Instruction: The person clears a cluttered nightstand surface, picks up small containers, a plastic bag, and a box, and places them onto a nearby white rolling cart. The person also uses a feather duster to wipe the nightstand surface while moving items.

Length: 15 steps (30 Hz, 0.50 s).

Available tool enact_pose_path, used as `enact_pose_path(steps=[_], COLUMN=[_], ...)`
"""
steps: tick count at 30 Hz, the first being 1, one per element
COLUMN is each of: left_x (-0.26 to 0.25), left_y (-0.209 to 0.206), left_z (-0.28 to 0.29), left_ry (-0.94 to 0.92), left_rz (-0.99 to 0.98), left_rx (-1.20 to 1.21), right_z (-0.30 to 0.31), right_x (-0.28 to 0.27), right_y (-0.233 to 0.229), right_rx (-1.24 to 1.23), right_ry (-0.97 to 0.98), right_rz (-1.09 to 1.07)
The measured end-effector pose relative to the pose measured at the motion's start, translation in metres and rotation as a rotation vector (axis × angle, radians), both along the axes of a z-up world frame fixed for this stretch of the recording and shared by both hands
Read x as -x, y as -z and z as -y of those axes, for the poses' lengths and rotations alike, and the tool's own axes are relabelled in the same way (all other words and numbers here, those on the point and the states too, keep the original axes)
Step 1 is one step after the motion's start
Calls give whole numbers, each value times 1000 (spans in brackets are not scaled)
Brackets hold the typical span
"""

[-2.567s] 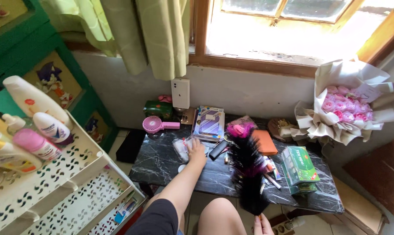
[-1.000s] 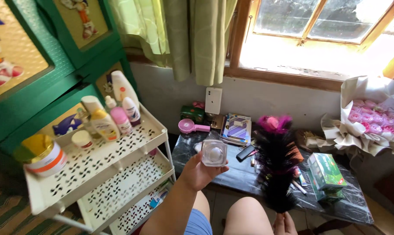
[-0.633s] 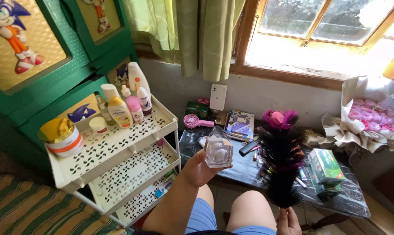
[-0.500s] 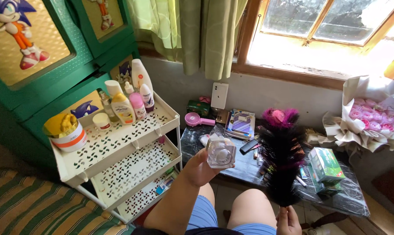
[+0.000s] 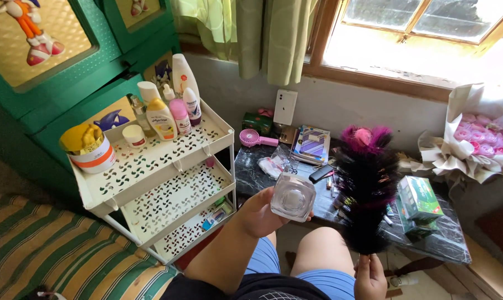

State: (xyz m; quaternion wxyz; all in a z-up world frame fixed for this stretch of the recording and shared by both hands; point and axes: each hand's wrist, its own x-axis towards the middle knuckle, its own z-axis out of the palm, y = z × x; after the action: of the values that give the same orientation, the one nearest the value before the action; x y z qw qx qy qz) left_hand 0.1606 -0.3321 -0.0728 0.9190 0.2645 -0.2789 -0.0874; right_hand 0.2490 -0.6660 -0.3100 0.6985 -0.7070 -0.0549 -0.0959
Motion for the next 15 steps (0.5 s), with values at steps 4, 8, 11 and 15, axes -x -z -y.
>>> enact_pose_path(steps=[4,8,11,15], left_x=[1,1,2,4], left_y=[0,0,-1,-1], left_z=[2,2,2,3], left_ry=[0,-15,-8,-6], left_rz=[-2,-45,-33,-70], left_rx=[-4,-2,0,6], right_z=[0,2,-3,-1], right_x=[-1,-4,-1,-2], right_y=[2,10,1,6], right_rx=[-45,-63,-67,-88], right_ry=[2,-29,1,-4], right_rz=[25,88,68,62])
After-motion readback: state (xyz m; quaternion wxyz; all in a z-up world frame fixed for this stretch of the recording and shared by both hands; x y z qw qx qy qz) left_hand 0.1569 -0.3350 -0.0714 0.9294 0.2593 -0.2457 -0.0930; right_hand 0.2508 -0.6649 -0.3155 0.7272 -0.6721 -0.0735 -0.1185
